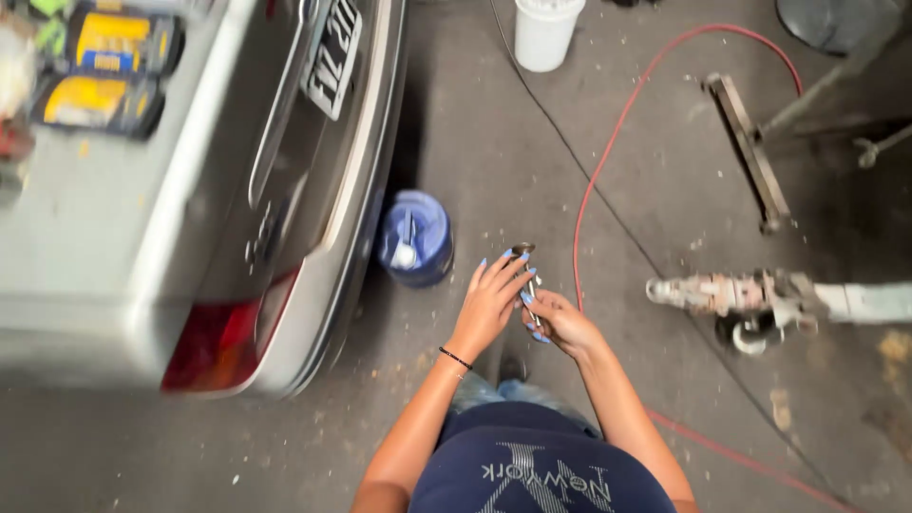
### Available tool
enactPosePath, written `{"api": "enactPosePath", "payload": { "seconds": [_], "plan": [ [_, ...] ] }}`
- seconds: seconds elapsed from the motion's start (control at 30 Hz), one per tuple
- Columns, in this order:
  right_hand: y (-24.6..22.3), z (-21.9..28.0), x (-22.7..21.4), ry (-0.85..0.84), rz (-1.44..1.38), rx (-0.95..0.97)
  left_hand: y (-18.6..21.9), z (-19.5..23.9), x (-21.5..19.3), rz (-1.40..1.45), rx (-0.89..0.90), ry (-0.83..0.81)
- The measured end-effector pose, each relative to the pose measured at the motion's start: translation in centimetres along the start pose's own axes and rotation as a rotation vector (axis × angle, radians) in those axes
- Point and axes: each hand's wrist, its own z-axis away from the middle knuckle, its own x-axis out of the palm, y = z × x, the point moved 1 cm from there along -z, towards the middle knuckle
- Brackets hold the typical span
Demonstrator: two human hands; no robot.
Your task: Polishing an engine valve using a bench grinder
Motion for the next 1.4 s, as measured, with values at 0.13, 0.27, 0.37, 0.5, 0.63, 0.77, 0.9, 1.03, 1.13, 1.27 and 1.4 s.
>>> {"api": "enactPosePath", "payload": {
  "seconds": [0.13, 0.27, 0.37, 0.5, 0.63, 0.77, 0.9, 1.03, 1.13, 1.27, 1.4],
  "plan": [
    [-6.9, -11.0, -3.9, -0.008, 0.047, 0.040, -5.1, -11.7, -0.4, 0.011, -0.026, 0.028],
    [-13.4, -22.0, -5.9, -0.099, 0.041, 0.074, -13.0, -21.7, 1.3, -0.001, -0.071, 0.077],
    [-19.1, -31.6, -6.8, -0.112, 0.068, 0.022, -19.5, -30.8, 1.2, -0.030, -0.061, 0.124],
    [-22.2, -45.6, -11.9, -0.145, 0.157, -0.023, -26.7, -42.1, 0.8, -0.028, -0.051, 0.155],
    [-30.7, -53.5, -10.3, -0.179, 0.068, 0.068, -32.7, -51.5, -0.7, -0.127, -0.068, 0.156],
    [-37.4, -64.9, -11.5, -0.229, -0.003, 0.091, -39.9, -62.3, -1.6, -0.211, -0.068, 0.228],
    [-42.3, -75.7, -13.2, -0.270, -0.011, 0.110, -47.0, -71.5, -1.2, -0.282, -0.090, 0.281],
    [-44.6, -87.3, -16.1, -0.330, 0.126, 0.058, -53.4, -79.1, -1.4, -0.402, -0.132, 0.302],
    [-51.1, -96.8, -13.9, -0.379, 0.171, 0.055, -59.7, -86.5, -3.8, -0.393, -0.119, 0.419],
    [-57.2, -105.4, -11.1, -0.562, 0.028, 0.312, -66.3, -92.4, -6.3, -0.459, -0.193, 0.471],
    [-61.2, -116.0, -9.1, -0.662, 0.032, 0.335, -72.7, -99.3, -10.1, -0.512, -0.234, 0.555]
  ]
}}
